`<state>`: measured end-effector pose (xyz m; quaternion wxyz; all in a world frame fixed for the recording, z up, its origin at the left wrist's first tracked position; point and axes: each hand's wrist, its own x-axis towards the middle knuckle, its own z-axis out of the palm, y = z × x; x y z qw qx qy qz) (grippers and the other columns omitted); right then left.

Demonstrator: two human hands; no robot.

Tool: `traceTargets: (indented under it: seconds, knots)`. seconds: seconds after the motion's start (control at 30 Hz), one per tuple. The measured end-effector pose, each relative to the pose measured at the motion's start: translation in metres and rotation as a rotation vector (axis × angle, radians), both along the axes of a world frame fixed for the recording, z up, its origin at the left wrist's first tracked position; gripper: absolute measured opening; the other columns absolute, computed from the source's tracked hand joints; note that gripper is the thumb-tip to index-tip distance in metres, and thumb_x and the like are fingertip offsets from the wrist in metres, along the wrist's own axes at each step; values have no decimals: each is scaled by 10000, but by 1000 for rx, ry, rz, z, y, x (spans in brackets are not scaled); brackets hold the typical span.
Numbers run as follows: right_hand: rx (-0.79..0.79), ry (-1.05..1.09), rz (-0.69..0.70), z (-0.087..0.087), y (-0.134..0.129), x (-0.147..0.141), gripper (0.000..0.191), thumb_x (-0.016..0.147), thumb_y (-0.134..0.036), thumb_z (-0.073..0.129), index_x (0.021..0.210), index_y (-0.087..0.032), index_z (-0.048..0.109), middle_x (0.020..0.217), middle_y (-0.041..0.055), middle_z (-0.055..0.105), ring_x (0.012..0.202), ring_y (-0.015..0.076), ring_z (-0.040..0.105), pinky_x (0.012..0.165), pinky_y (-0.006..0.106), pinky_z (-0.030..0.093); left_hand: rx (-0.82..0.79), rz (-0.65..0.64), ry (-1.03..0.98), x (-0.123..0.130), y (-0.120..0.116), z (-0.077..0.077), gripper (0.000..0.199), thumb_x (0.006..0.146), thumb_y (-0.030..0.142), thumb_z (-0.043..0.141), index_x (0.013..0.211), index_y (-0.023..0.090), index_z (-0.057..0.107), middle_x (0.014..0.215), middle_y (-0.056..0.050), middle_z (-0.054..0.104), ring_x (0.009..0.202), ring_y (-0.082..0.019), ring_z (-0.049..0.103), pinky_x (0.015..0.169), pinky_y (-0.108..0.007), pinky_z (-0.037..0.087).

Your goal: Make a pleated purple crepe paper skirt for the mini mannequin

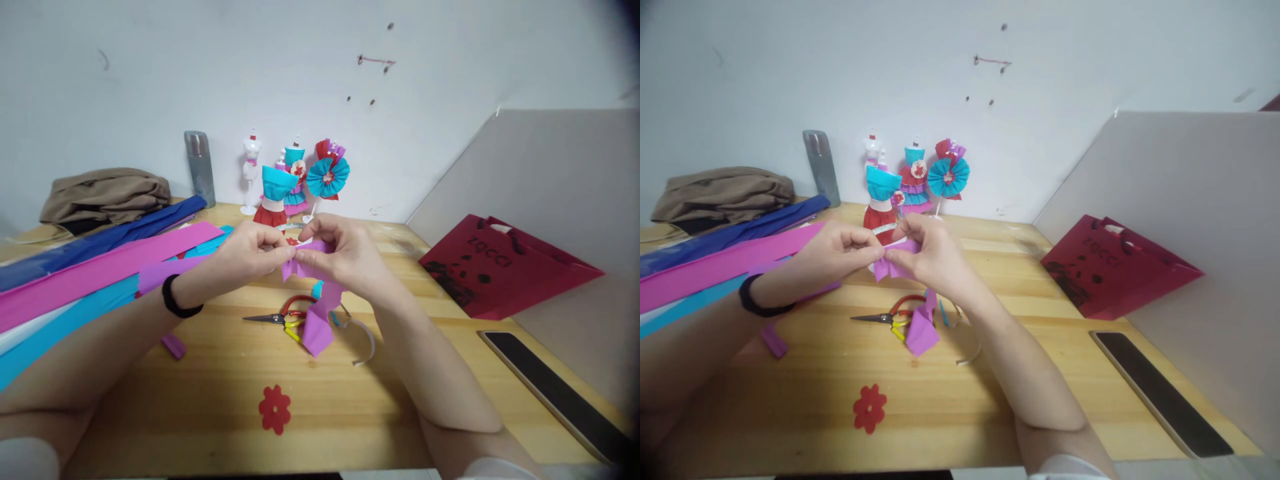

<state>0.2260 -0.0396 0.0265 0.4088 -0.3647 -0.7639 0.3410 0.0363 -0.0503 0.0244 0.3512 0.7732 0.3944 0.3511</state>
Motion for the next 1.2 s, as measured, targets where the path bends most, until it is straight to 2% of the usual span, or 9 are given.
traceTargets:
  seconds: [0.1,0.23,0.47,0.6,0.7,0.83,0.97,1.2]
  knots:
    - [-10,-13,14,-4,3,0,249,742,-346,758,806,-189,574,642,-40,545,550,97,440,496,237,334,7,54,3,0,2,-1,321,816,331,564,543,162,556,488,52,370,479,-68,311,451,-213,218]
    - [22,-53,-7,-8,5,-1,222,748,-316,721,896,-186,618,683,-21,580,596,126,499,537,256,372,15,133,17,1,1,2,337,789,308,544,499,183,425,475,55,338,471,-63,295,442,-212,192]
    - [146,-138,-56,-9,1,-4,278,768,-235,679,1040,-186,658,707,-17,608,615,139,531,564,270,382,78,160,54,-1,3,1,347,797,334,530,499,181,436,473,51,353,477,-67,286,458,-226,188]
    - [144,-149,-82,-5,-4,-4,325,792,-229,654,1114,-190,629,599,-68,514,541,120,470,538,265,331,206,231,122,-1,4,-2,293,781,276,495,510,170,461,511,49,325,523,-77,287,494,-235,206]
    - [111,-133,-97,-3,-5,-4,277,797,-274,650,1053,-196,579,545,-92,467,501,112,428,515,261,292,220,231,136,-2,4,-3,288,785,294,497,528,165,494,517,49,335,525,-80,294,497,-240,209]
    - [117,-96,-127,-2,0,-2,173,769,-307,646,827,-211,514,579,-63,481,542,113,433,526,258,305,157,211,123,-3,3,-2,339,785,358,523,505,177,466,490,48,354,503,-81,301,485,-247,197]
    - [97,-116,-124,-5,4,0,208,754,-295,646,678,-212,471,612,-32,480,579,113,427,535,258,313,132,186,90,-3,2,-1,312,768,312,526,492,184,452,487,55,329,493,-78,273,481,-254,177]
    - [-34,-48,38,-3,0,-1,279,779,-314,673,622,-206,469,587,-36,449,547,98,402,513,249,305,81,183,109,0,0,1,327,774,324,521,499,187,409,502,53,305,510,-78,276,479,-242,188]
